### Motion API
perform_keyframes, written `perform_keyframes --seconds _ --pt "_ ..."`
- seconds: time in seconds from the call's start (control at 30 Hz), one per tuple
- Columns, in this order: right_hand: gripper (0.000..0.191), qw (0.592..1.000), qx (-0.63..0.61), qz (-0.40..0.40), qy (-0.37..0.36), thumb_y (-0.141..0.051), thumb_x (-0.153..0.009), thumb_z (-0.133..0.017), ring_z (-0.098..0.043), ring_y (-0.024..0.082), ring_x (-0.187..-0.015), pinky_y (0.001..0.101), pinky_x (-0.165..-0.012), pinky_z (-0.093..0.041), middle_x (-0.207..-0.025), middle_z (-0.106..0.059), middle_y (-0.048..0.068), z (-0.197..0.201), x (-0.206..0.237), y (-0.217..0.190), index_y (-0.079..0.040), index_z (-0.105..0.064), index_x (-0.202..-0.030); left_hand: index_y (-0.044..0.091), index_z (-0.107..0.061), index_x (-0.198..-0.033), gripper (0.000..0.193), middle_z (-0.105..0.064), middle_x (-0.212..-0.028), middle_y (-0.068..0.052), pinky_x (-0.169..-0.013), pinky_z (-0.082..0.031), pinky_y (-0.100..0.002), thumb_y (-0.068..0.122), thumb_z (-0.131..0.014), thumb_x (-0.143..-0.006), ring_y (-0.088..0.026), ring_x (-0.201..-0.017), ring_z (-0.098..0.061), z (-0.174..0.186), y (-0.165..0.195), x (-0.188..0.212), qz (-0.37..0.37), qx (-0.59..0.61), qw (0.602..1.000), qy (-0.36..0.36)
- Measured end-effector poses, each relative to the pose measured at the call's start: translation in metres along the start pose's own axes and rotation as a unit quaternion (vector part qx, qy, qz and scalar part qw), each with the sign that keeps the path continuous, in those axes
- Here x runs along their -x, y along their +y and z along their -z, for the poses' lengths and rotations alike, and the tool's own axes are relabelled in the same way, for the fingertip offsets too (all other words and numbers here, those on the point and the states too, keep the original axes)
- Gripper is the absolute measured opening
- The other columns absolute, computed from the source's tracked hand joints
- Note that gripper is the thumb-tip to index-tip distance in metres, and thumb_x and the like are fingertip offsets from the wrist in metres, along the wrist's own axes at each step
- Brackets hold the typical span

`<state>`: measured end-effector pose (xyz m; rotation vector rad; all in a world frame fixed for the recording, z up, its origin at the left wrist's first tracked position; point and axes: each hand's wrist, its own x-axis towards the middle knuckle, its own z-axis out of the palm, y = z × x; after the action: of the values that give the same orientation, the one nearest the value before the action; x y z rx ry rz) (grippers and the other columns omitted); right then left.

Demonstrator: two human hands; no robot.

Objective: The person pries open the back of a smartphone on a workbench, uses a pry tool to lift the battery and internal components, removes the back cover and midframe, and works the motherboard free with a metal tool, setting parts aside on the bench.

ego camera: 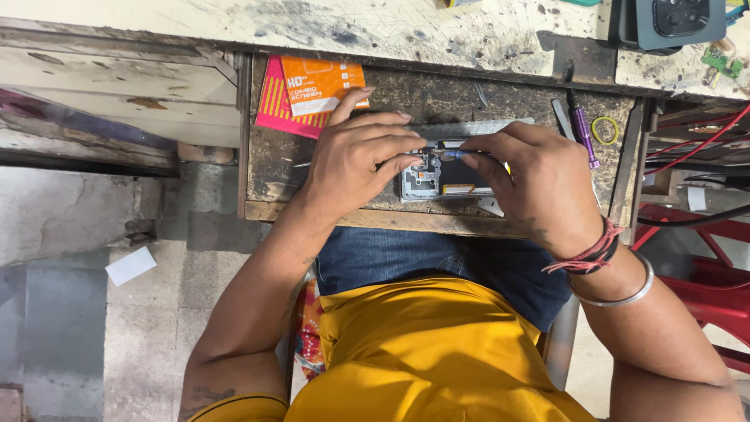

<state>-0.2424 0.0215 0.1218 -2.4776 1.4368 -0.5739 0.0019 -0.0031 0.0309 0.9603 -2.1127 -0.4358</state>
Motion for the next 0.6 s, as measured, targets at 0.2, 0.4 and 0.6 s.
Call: perform_keyframes --seconds 0.2,0.4,0.6 --pt "0.012 1.0 -0.011 -0.009 -0.002 -0.019 -0.094 -0.078 -0.069 0.032 -0.08 0.0414 -0.069 -0.054 -0.087 -0.071 0.009 -0.0035 -0.0003 -0.0045 -0.011 -0.078 -0.102 0.014 -0.081 -0.094 0.006 -0.079 -0.097 0.0 -0.116 -0.039 -0.046 0.019 -0.084 -0.092 -0.016 -0.11 -0.073 0.0052 0.0036 0.0038 -0.006 0.0 1.0 0.028" --pt "0.012 1.0 0.012 -0.027 0.001 -0.019 -0.093 -0.079 -0.069 0.03 -0.078 0.0405 -0.068 -0.053 -0.087 -0.07 0.008 -0.001 0.0029 -0.0058 -0.012 -0.079 -0.102 0.012 -0.076 -0.094 0.007 -0.079 -0.099 -0.002 -0.112 -0.04 -0.045 0.016 -0.081 -0.091 -0.019 -0.111 -0.073 0.0051 0.0011 0.0035 0.013 -0.016 0.999 0.042" --pt "0.009 0.996 0.09 0.024 0.009 -0.02 -0.088 -0.08 -0.064 0.026 -0.076 0.0394 -0.066 -0.052 -0.083 -0.068 0.003 -0.0016 0.0044 -0.009 -0.017 -0.081 -0.097 0.012 -0.075 -0.093 0.01 -0.077 -0.101 -0.001 -0.108 -0.04 -0.043 0.016 -0.082 -0.088 -0.019 -0.113 -0.069 0.0045 0.0012 0.0005 0.017 -0.047 0.999 0.012"
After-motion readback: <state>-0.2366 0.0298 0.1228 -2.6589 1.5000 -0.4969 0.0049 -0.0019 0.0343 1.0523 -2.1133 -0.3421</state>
